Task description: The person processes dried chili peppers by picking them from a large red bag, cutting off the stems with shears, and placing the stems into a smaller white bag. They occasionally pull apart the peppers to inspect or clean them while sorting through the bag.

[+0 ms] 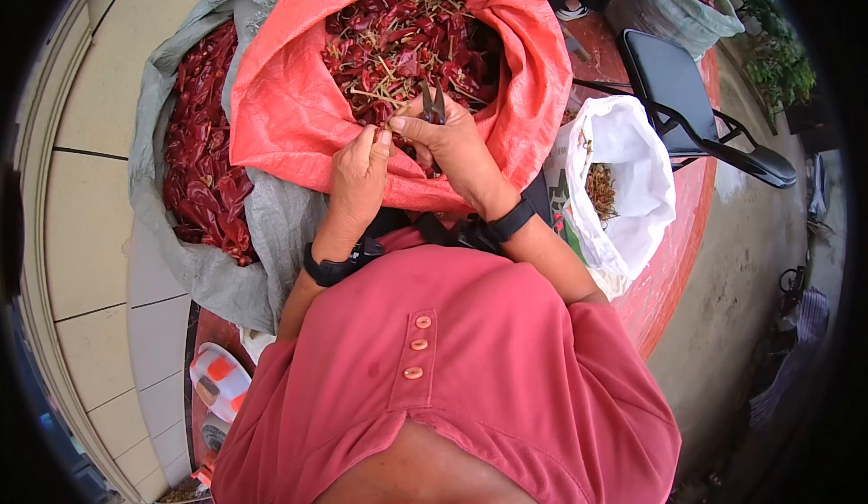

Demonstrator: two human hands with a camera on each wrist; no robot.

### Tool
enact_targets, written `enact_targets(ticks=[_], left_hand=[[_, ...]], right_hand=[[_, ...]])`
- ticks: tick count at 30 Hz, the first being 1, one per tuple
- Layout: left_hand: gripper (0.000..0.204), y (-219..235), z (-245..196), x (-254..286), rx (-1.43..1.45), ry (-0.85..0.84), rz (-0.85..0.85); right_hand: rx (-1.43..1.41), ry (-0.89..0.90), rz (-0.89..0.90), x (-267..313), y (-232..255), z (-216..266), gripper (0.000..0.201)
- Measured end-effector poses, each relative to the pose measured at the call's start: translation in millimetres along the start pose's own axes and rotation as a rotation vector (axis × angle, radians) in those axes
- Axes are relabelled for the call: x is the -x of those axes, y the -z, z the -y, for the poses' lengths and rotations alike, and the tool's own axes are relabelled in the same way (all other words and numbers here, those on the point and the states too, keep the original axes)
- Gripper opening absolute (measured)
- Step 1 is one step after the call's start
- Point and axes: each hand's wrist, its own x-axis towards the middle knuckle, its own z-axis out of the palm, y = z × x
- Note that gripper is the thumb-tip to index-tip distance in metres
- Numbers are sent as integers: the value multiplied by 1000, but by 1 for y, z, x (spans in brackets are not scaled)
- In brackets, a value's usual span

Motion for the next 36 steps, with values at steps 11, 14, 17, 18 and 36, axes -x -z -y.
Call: enact_targets(ticks=[11, 14, 17, 18, 36], left_hand=[[23, -9, -2, -3, 58, 68, -104], [27, 6, -11, -5, 331, 240, 91], [32, 12, -16, -2, 675, 297, 250], [34, 12, -15, -1, 801, 288, 285], [29, 3, 0, 3, 826, 223, 168]], right_hand=[[759, 852, -132, -1, -14, -8, 10], [269, 338, -75, 7, -17, 12, 11], [-130, 2, 50, 10, -14, 18, 11], [-246, -56, 97, 10, -12, 17, 12], [-979, -433, 348, -6, -3, -15, 26]])
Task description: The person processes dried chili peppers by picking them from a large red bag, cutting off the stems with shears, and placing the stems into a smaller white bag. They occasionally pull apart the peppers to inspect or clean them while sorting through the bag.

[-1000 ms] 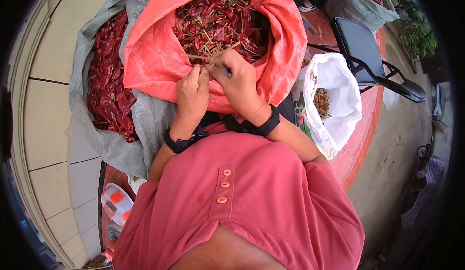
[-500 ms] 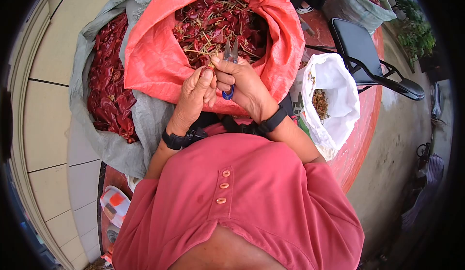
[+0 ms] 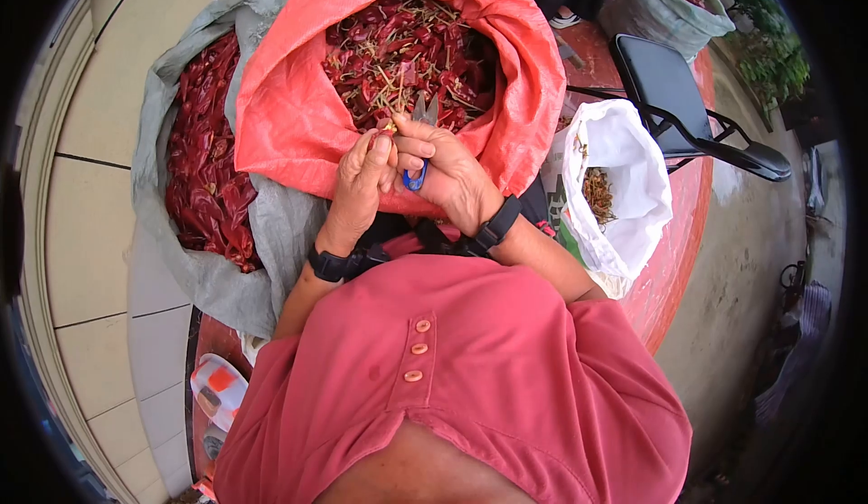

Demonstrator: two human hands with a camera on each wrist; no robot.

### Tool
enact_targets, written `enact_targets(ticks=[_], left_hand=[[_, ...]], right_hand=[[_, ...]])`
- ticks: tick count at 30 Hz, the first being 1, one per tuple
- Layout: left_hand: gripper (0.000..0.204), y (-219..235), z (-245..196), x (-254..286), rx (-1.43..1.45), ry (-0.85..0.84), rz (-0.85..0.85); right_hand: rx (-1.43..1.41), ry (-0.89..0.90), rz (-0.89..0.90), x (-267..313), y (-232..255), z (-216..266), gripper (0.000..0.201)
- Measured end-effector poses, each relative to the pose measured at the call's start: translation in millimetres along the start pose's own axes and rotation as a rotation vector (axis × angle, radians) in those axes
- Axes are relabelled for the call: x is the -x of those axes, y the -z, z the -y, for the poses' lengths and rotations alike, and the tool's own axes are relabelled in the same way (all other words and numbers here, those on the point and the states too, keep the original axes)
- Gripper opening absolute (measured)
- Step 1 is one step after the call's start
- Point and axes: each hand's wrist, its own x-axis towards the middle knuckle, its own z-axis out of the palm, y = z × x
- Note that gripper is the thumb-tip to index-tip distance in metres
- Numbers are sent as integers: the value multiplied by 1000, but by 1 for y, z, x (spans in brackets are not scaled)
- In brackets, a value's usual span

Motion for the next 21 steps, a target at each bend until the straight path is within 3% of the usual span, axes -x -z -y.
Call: enact_targets(ticks=[3, 6, 7, 10, 13, 14, 15, 17, 20, 21], left_hand=[[29, -2, -3, 1, 68, 14, 22], [29, -13, -17, 10, -58, -127, 75], [31, -18, -28, 16, -98, -71, 134], [32, -17, -42, 19, -229, -113, -131], [35, 13, -74, 33, -363, -107, -371], [34, 27, -85, 38, -571, -106, -465], [34, 43, -93, 43, -781, -101, -555], [31, 78, -105, 54, -1173, -97, -698], [27, 135, -97, 65, -1373, -219, -781], [29, 143, -94, 67, -1446, -93, -792]], right_hand=[[-44, -40, 92, -3, 14, 3, 23], [-552, -41, 150, -6, 27, 28, 18], [-525, 35, 28, -2, 16, 30, 15], [137, 221, -109, 5, -6, 28, 12], [855, 632, -439, 40, -44, 38, 9], [1082, 779, -464, 54, -41, 51, 10], [1115, 972, -679, 67, -52, 53, 13], [1235, 1126, -834, 102, -59, 66, 21], [1336, 1219, -872, 153, -37, 94, 15], [1347, 1209, -939, 166, -30, 100, 14]])
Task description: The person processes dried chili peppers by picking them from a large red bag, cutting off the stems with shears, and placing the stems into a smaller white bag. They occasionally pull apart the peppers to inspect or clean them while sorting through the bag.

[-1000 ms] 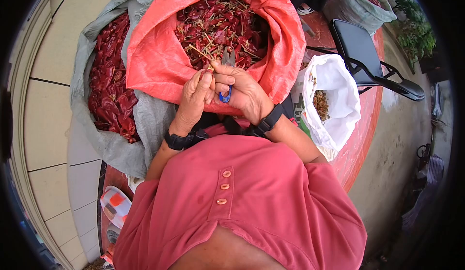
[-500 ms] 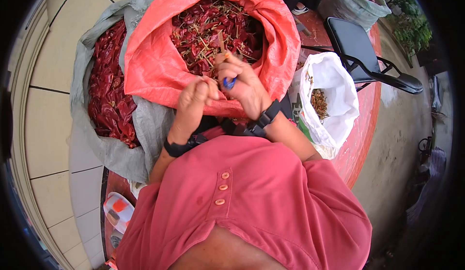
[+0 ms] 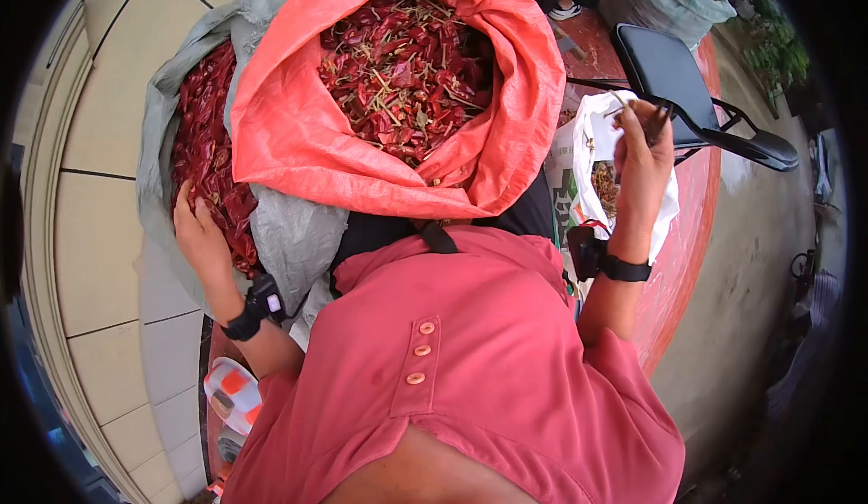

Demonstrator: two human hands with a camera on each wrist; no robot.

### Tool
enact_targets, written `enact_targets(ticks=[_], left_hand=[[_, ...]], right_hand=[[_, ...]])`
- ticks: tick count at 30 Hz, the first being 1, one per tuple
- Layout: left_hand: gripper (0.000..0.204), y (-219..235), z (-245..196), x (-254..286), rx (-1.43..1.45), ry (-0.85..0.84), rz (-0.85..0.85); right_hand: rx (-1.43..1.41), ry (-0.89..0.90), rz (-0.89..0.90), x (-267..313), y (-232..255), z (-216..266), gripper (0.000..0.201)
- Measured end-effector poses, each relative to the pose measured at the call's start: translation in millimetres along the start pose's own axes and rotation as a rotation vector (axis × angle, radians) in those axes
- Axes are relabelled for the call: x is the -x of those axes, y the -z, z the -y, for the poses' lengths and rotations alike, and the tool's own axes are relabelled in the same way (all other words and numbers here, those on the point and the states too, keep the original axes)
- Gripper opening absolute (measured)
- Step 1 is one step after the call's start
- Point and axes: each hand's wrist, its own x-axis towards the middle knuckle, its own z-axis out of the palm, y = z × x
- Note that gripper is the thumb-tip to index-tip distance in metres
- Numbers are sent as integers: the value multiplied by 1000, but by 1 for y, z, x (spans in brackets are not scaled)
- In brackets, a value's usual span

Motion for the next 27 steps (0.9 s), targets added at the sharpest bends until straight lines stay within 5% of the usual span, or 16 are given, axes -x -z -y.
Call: enact_targets(ticks=[2, 4, 7, 9, 11, 13, 15, 24, 27], left_hand=[[34, -3, 11, 0, -213, 120, 114], [37, -7, 24, -2, -253, -1, -34], [37, 5, -29, -4, 90, 52, -71], [35, 8, -77, 3, 340, 39, 55], [32, -9, -111, 11, 511, 5, 374], [33, -56, -125, 17, 493, -367, 397], [37, -105, -133, 13, 398, -551, 375], [31, -149, -128, 12, 269, -415, 501], [25, -148, -122, 9, 355, -355, 338]], right_hand=[[99, -23, -40, -11, 32, -28, 14], [200, -27, -67, -24, 62, -73, 18], [940, 249, -184, -19, 72, -112, 27], [878, 158, -163, -10, 46, -96, 32], [599, 135, -45, -2, 13, -84, 27], [351, 116, 126, 12, -21, -70, 22], [395, 170, 268, 23, -44, -69, 19], [319, 31, 510, 50, -69, -44, 15], [345, 19, 512, 49, -71, -45, 16]])
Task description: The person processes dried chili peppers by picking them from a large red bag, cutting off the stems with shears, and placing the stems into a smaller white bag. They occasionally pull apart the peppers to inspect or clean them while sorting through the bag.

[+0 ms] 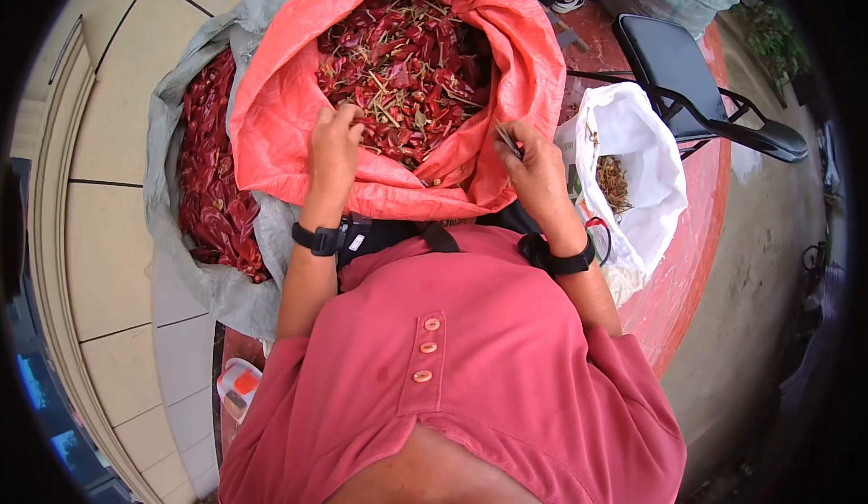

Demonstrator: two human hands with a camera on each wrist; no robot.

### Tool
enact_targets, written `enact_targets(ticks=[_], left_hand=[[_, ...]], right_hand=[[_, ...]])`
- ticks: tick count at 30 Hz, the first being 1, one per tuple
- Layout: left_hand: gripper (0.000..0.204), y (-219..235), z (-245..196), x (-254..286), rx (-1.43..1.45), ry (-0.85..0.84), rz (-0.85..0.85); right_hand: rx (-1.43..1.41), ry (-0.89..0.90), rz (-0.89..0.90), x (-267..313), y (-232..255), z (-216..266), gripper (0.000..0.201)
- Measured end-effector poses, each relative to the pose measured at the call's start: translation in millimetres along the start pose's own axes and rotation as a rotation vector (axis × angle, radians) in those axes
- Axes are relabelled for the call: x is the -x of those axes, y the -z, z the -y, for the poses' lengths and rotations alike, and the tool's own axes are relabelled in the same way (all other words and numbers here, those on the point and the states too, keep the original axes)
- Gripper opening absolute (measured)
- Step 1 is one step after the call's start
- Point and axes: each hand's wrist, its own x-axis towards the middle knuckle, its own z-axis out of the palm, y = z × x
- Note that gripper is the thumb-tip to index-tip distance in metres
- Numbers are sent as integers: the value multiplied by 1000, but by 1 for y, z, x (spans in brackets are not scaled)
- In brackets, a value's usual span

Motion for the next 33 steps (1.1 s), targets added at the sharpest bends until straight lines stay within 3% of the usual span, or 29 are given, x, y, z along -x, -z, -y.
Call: enact_targets(ticks=[4, 8, 11, 14, 17, 24, 27, 29, 30, 33], left_hand=[[15, 18, -14, 0, 271, 125, -180], [13, 20, -18, -4, 1069, 466, -58], [14, 21, -18, -2, 1495, 526, 58], [12, 22, -18, 1, 1744, 570, 168], [12, 24, -24, 6, 1826, 510, 259], [11, 21, -33, 10, 1889, 684, 239], [10, 8, -33, 11, 1960, 706, 228], [9, 5, -47, 11, 1986, 794, 177], [9, 3, -45, 13, 2024, 742, 220], [13, -8, -32, 21, 2095, 627, 309]], right_hand=[[15, 87, 18, -4, -6, -5, 15], [-139, 91, 133, -14, -20, 7, 16], [-335, 91, 227, -24, -33, 36, 17], [-558, -112, 338, -34, -43, 60, 17], [-665, -173, 339, -38, -57, 60, 17], [-790, -301, 344, -26, -52, 77, 15], [-718, 68, 178, -27, -72, 79, 18], [-621, 87, 154, -29, -81, 68, 17], [-573, 95, 142, -30, -83, 65, 16], [-886, -40, 200, -30, -82, 65, 12]])
